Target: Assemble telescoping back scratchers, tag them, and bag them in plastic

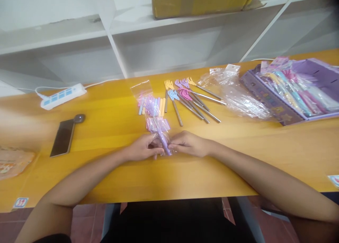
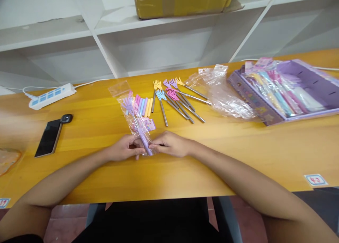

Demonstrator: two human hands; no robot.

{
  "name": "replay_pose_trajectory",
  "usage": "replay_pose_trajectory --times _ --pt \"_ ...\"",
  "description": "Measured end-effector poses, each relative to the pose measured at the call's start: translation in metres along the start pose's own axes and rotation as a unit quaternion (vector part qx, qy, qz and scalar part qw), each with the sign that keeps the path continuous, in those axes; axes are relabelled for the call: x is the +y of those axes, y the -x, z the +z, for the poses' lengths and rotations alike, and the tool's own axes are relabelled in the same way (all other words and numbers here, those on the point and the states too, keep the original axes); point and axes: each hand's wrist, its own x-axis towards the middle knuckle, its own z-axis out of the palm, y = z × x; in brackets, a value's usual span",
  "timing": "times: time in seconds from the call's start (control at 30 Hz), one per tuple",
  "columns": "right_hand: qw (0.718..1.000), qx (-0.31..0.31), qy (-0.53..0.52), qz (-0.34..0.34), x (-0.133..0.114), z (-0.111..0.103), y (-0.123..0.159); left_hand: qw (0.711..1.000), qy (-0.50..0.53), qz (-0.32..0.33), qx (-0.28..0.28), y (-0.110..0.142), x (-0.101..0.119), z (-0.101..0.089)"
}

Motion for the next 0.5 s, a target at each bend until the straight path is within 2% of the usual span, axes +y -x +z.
replay_pose_trajectory --times 0.23,0.5 --pt "1.0 -0.021 -0.008 0.006 -0.0037 -0.0033 0.0005 1.0 0.014 0.018 -0.011 -0.0004 -0.002 -0.0015" --pt "1.0 -0.017 -0.002 -0.002 -0.0071 -0.0042 0.0001 1.0 0.001 0.005 -0.015 -0.0002 -0.0018 -0.0045"
